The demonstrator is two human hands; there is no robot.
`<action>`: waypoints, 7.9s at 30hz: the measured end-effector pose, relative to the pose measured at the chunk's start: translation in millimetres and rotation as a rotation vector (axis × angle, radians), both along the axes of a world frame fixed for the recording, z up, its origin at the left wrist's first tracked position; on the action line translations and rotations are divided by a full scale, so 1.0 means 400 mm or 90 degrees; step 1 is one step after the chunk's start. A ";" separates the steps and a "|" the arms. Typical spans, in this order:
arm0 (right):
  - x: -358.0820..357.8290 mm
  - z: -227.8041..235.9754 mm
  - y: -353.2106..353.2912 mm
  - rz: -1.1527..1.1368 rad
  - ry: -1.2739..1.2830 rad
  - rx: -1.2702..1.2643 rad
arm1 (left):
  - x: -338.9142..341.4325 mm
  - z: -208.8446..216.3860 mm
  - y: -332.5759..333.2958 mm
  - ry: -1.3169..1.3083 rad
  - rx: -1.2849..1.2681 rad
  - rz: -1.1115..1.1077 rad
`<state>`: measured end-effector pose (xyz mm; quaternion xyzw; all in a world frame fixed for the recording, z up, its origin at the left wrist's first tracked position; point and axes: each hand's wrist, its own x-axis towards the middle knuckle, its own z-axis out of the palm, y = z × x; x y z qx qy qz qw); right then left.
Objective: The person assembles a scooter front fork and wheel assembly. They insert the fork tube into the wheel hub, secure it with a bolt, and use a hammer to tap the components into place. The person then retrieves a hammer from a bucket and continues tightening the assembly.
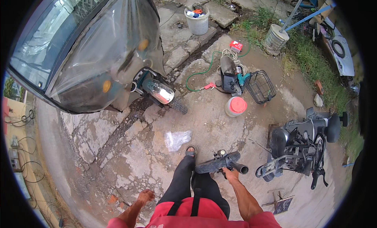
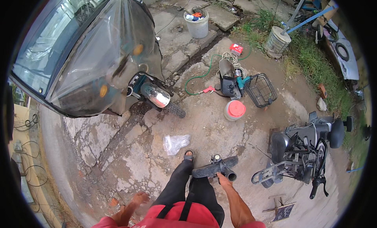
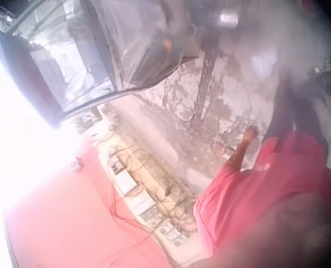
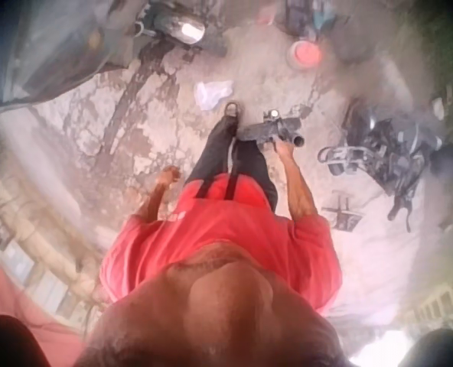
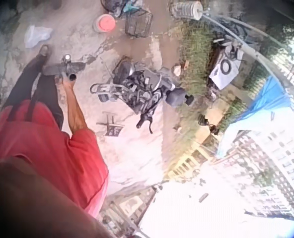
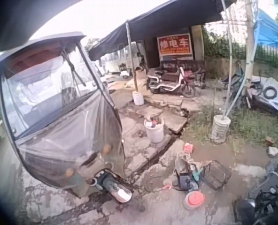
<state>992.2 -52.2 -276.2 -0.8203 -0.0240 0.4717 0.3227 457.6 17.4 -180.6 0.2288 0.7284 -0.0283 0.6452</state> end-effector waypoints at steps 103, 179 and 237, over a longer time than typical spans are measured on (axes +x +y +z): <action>1.274 0.313 2.647 -0.957 0.108 0.139 | 2.364 -0.584 4.280 0.253 0.547 -0.669; 1.302 0.282 3.057 -0.848 0.035 0.097 | 2.471 -0.525 4.297 0.145 0.113 -1.010; 1.149 0.290 2.710 -1.097 0.092 0.004 | 3.138 -0.985 3.776 0.391 0.326 -1.604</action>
